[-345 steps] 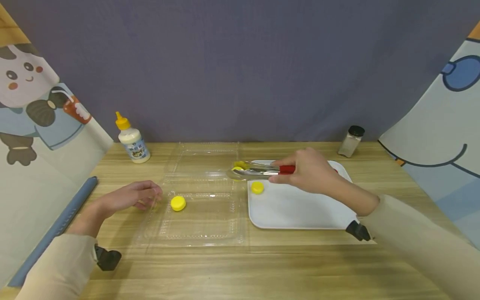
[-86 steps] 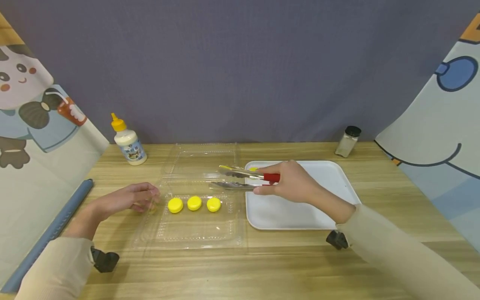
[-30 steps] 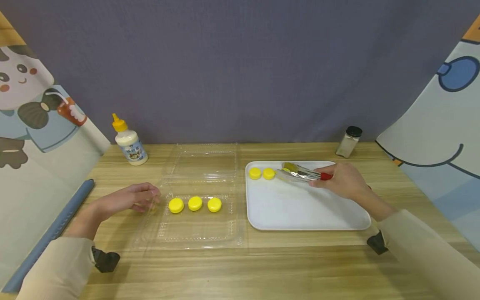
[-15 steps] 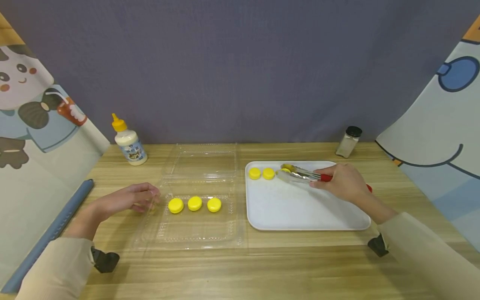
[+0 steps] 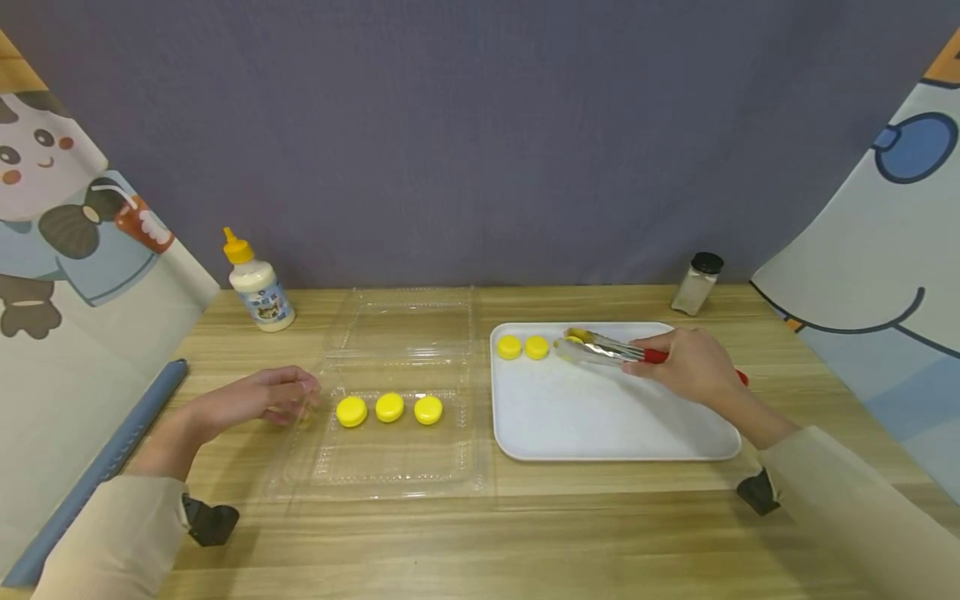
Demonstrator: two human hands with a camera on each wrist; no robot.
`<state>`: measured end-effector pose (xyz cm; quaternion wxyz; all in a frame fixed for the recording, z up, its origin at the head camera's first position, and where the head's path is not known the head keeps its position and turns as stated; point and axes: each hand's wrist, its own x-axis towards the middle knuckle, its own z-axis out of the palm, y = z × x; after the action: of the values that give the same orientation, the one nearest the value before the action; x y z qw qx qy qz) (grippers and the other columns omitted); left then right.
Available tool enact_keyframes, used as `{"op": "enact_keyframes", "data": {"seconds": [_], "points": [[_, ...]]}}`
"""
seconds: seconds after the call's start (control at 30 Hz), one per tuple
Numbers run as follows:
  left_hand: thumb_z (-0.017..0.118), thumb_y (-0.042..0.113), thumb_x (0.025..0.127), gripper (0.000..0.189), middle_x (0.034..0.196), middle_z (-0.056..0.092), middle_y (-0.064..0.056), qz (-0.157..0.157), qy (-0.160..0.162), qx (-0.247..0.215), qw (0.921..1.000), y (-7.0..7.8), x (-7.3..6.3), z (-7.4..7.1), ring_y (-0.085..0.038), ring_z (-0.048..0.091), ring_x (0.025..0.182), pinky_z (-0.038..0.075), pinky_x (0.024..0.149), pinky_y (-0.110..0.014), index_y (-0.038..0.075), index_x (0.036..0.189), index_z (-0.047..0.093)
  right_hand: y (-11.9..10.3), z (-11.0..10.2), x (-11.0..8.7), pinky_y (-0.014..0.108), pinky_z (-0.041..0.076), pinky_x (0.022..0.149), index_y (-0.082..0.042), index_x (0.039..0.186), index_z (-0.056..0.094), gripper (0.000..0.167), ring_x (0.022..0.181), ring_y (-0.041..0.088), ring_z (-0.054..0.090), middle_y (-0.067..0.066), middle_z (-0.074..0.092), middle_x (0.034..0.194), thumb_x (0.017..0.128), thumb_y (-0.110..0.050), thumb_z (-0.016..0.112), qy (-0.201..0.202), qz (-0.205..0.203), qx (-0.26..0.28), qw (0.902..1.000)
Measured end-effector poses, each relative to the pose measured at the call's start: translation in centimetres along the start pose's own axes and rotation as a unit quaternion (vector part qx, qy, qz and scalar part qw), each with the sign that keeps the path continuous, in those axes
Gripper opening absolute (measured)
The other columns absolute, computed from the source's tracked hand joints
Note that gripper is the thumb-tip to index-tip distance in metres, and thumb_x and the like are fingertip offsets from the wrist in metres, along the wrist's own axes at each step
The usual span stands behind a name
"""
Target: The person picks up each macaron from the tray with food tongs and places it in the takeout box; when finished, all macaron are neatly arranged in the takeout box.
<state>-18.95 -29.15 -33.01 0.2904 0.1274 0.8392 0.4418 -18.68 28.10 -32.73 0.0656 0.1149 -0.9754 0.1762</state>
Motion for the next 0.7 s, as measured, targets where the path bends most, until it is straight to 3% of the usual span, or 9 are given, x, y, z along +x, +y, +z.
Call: {"op": "enact_keyframes", "data": {"seconds": [0.2, 0.4, 0.7], "points": [[0.043, 0.026, 0.109, 0.043, 0.13, 0.056, -0.018, 0.0, -0.001, -0.001, 1.0, 0.0, 0.0, 0.0, -0.03, 0.058, 0.115, 0.052, 0.098, -0.045, -0.008, 0.134, 0.045, 0.1, -0.8, 0.0, 0.027, 0.02, 0.046, -0.002, 0.12, 0.074, 0.053, 0.05, 0.01, 0.016, -0.011, 0.024, 0.042, 0.086, -0.042, 0.081, -0.002, 0.005, -0.002, 1.0], [0.043, 0.025, 0.109, 0.042, 0.13, 0.056, -0.018, -0.001, -0.002, -0.001, 1.0, 0.1, 0.1, 0.0, -0.029, 0.058, 0.114, 0.052, 0.098, -0.045, -0.009, 0.134, 0.046, -0.5, -1.9, 0.2, 0.025, 0.018, 0.045, 0.0, 0.119, 0.074, 0.051, 0.05, 0.009, 0.015, -0.012, 0.017, 0.047, 0.086, -0.039, 0.081, 0.017, -0.022, -0.008, 0.9996], [0.042, 0.024, 0.109, 0.042, 0.13, 0.056, -0.019, 0.003, -0.004, 0.004, 1.0, 0.1, 0.0, -0.1, -0.028, 0.058, 0.112, 0.053, 0.097, -0.044, -0.01, 0.134, 0.045, -3.9, -3.4, 0.6, 0.025, 0.018, 0.044, -0.005, 0.12, 0.075, 0.053, 0.048, 0.01, 0.019, -0.011, 0.02, 0.048, 0.086, -0.044, 0.081, 0.014, -0.042, -0.014, 0.9989]]}}
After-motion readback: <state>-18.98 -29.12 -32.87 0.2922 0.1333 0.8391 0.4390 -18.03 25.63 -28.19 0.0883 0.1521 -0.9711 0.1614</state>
